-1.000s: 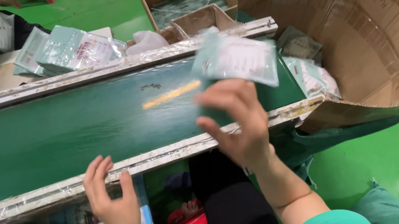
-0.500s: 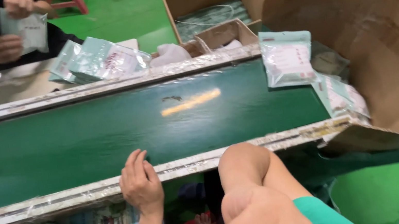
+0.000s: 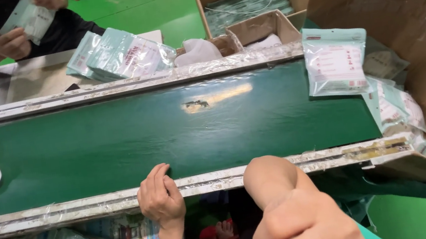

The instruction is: Packaging stacks of face masks into individual plastic bags and arranging them on a conveyor belt.

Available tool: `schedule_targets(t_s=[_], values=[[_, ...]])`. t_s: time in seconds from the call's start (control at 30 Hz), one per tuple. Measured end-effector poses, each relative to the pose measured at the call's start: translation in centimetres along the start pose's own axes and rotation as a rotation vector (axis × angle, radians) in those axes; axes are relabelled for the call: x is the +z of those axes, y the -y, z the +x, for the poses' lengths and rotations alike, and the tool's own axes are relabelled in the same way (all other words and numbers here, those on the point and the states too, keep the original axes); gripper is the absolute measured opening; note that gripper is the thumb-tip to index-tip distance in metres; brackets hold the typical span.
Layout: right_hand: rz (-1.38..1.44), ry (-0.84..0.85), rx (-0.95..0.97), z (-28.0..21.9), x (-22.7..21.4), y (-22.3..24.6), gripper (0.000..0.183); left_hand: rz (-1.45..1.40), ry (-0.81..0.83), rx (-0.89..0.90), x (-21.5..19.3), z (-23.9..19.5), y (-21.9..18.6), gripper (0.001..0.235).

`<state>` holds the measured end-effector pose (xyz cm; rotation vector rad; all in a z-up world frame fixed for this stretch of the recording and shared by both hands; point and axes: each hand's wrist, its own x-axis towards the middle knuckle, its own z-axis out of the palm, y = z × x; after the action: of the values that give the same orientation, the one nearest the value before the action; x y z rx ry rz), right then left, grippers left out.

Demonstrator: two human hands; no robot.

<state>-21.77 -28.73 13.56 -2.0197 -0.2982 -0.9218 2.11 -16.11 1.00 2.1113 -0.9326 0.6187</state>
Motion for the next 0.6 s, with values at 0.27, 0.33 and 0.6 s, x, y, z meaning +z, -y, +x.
schedule_targets(t_s=[0.27,0.33,0.6], values=[[-0.099,-0.333,-0.472,7.2,1.1,2.1,0.013,-0.026,-0.015,0.014,-0.4,0.2,0.2,0.021],[-0.254,-0.595,-0.482,5.1,2.1,0.9,0.026,-0.043,-0.023,0.021,-0.3,0.1,0.2,0.021],[0.003,-0.746,-0.594,0.9,3.0,-1.9,0.030,-0.052,-0.039,0.009,0.0,-0.3,0.6,0.022]])
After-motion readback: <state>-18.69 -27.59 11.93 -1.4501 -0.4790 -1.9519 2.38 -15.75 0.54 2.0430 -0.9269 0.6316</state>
